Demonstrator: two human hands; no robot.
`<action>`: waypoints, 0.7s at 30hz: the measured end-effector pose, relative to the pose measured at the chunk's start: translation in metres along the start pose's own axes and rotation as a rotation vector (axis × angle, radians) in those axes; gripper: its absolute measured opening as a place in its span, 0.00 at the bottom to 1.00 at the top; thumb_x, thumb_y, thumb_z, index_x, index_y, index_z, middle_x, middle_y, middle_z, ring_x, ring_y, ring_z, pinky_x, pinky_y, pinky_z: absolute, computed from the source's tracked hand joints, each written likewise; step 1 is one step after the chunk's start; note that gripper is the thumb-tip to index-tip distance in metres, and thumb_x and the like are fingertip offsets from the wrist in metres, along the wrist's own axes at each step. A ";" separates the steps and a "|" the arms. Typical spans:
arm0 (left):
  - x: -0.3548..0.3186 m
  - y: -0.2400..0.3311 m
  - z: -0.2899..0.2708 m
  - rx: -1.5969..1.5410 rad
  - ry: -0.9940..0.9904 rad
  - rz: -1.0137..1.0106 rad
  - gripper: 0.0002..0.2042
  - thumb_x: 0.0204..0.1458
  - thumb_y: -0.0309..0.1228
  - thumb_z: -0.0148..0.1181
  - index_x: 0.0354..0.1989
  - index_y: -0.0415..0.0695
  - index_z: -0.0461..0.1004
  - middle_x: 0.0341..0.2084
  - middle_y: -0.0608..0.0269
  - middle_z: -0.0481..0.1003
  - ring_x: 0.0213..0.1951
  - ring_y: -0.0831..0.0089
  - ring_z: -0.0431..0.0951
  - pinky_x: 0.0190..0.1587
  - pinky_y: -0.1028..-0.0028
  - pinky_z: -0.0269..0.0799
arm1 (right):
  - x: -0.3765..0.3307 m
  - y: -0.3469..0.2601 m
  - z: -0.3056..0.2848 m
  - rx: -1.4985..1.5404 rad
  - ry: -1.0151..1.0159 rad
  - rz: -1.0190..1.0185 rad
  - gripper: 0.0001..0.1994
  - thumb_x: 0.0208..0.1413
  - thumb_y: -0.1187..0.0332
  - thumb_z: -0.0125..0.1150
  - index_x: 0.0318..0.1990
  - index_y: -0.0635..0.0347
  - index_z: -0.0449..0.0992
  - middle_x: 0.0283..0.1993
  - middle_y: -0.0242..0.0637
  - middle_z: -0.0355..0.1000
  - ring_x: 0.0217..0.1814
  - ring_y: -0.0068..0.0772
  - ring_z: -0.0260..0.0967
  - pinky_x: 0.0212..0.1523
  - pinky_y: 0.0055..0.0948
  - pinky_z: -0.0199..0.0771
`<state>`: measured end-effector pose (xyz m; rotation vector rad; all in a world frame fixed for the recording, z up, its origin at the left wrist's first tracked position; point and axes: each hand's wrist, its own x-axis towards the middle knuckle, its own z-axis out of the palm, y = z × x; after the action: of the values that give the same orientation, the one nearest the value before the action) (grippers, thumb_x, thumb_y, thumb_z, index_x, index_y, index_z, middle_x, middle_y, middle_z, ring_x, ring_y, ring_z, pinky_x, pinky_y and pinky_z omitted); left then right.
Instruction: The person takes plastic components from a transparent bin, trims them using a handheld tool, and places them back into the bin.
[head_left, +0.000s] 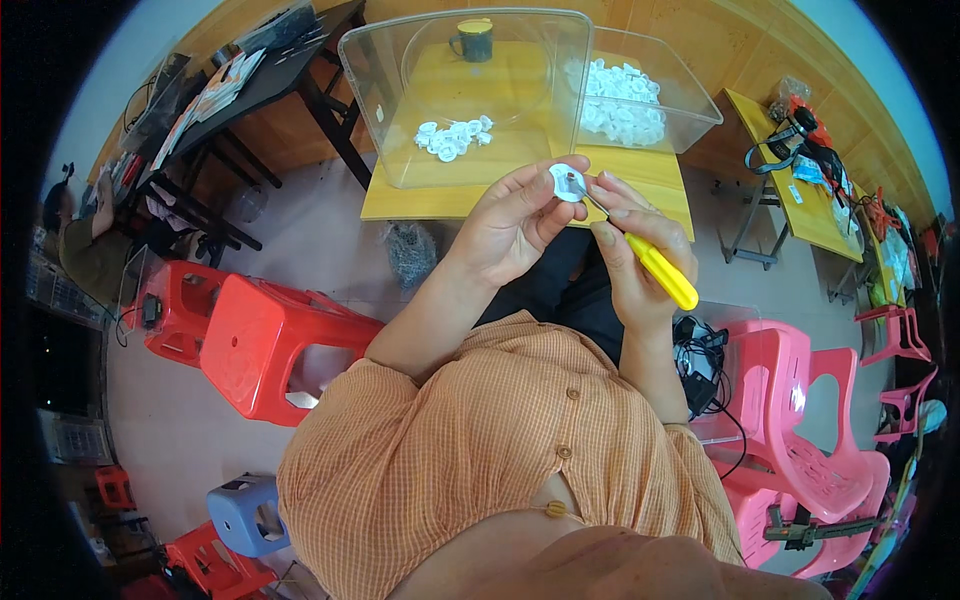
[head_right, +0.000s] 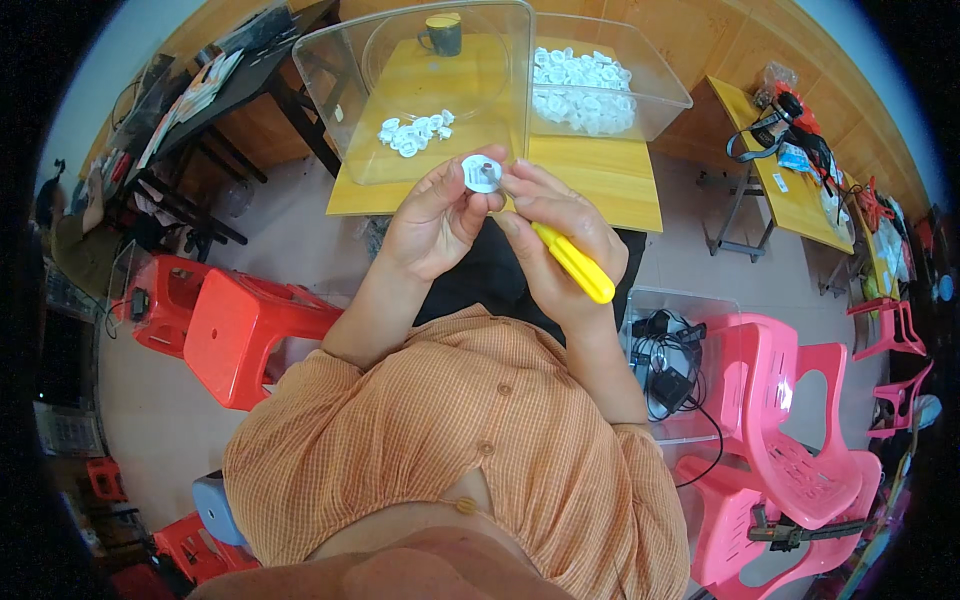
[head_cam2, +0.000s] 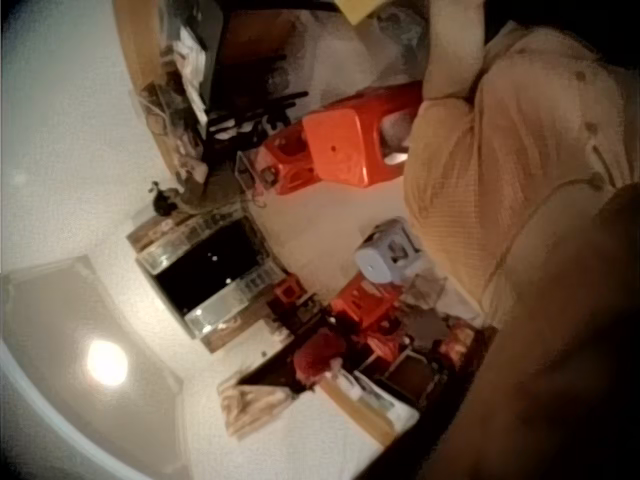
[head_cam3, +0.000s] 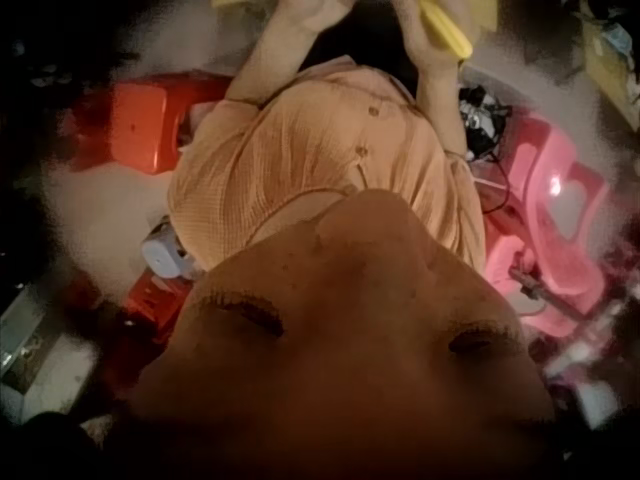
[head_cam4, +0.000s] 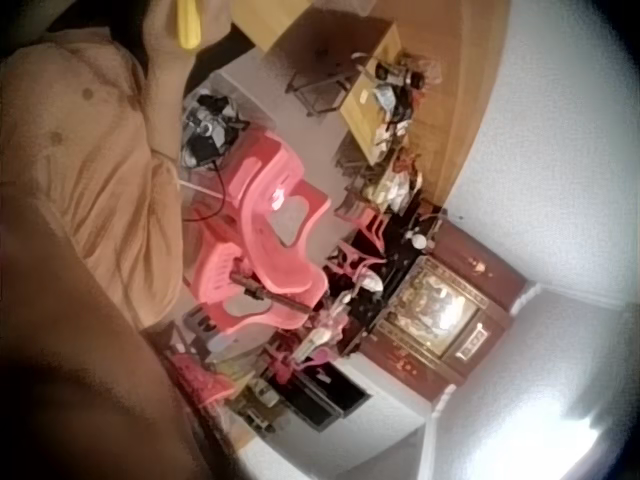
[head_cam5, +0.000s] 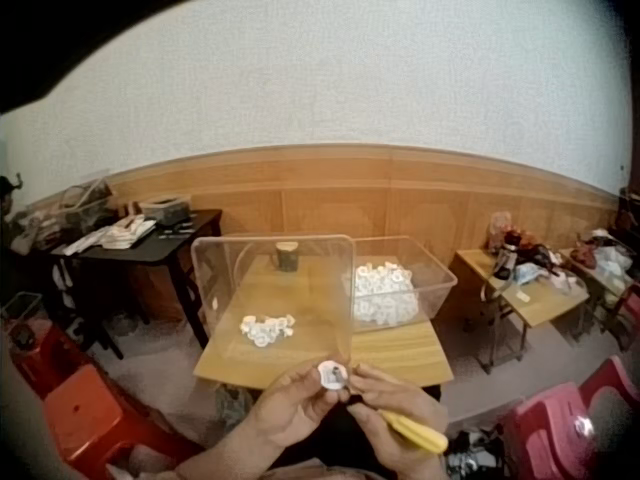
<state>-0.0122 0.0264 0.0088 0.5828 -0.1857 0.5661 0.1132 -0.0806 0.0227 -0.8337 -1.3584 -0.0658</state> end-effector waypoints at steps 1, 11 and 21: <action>0.000 0.000 0.001 0.001 0.006 0.001 0.20 0.59 0.31 0.51 0.56 0.31 0.63 0.43 0.52 0.74 0.41 0.70 0.79 0.45 0.80 0.77 | 0.000 0.000 0.000 0.001 -0.005 -0.003 0.10 0.46 0.81 0.65 0.37 0.64 0.72 0.41 0.49 0.76 0.52 0.49 0.72 0.52 0.36 0.71; -0.001 -0.001 0.001 0.005 0.023 0.015 0.19 0.59 0.32 0.51 0.54 0.31 0.65 0.41 0.52 0.75 0.42 0.68 0.79 0.47 0.79 0.76 | 0.003 -0.002 0.002 0.010 -0.022 -0.014 0.09 0.46 0.81 0.65 0.36 0.65 0.73 0.41 0.50 0.76 0.52 0.49 0.72 0.51 0.35 0.72; 0.000 -0.002 -0.004 0.019 0.028 0.027 0.21 0.59 0.34 0.51 0.55 0.30 0.63 0.41 0.53 0.75 0.41 0.69 0.79 0.47 0.79 0.77 | 0.002 -0.002 0.005 0.043 0.003 0.015 0.08 0.47 0.81 0.65 0.35 0.65 0.73 0.42 0.50 0.76 0.52 0.49 0.72 0.52 0.36 0.71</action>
<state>-0.0113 0.0269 0.0043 0.5909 -0.1623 0.6024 0.1088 -0.0786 0.0247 -0.8068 -1.3460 -0.0262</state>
